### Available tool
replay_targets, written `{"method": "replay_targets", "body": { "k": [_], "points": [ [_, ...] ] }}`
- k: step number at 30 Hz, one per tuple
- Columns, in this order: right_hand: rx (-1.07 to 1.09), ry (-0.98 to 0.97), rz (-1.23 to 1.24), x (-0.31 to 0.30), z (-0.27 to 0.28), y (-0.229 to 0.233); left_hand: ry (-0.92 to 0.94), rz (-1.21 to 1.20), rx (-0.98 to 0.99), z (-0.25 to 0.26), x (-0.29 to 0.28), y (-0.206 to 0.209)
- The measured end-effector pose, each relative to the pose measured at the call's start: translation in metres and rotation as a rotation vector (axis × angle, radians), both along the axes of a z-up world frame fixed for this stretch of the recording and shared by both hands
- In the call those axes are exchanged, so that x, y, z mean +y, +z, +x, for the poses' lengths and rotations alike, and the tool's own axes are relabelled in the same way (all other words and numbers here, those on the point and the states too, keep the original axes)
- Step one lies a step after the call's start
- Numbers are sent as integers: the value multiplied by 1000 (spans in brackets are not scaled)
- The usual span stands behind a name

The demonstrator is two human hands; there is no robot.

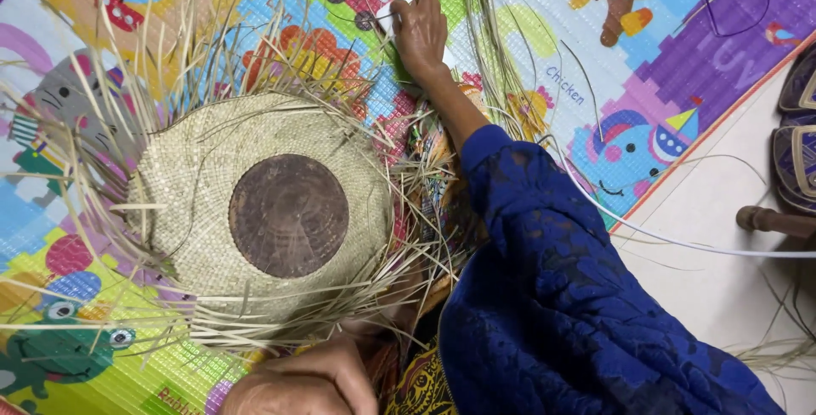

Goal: Weaving and finishing a straw hat by tucking in loose strands of straw.

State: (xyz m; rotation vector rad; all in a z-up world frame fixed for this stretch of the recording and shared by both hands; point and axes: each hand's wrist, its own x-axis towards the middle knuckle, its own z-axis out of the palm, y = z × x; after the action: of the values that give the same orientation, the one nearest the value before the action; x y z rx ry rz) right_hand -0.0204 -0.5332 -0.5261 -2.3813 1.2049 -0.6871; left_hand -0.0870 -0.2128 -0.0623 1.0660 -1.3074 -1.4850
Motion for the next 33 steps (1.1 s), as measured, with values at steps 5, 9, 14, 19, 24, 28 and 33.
{"method": "replay_targets", "body": {
  "k": [5,9,14,19,24,28,33],
  "points": [
    [26,67,-62,11,-6,20,281,238,62,-23,27,1],
    [-189,175,-255,35,-20,22,162,236,26,-17,28,0],
    [-415,310,182,83,-73,85,291,320,1,-27,24,12],
    [-486,301,207,73,-86,82,268,275,24,-33,16,12],
    [-374,356,99,61,-92,93,277,222,46,-34,15,12],
    [-465,119,94,23,-103,79,253,255,-1,-29,23,8],
    [-98,-278,335,-32,-131,-16,221,228,23,-27,18,4]
  ]
}}
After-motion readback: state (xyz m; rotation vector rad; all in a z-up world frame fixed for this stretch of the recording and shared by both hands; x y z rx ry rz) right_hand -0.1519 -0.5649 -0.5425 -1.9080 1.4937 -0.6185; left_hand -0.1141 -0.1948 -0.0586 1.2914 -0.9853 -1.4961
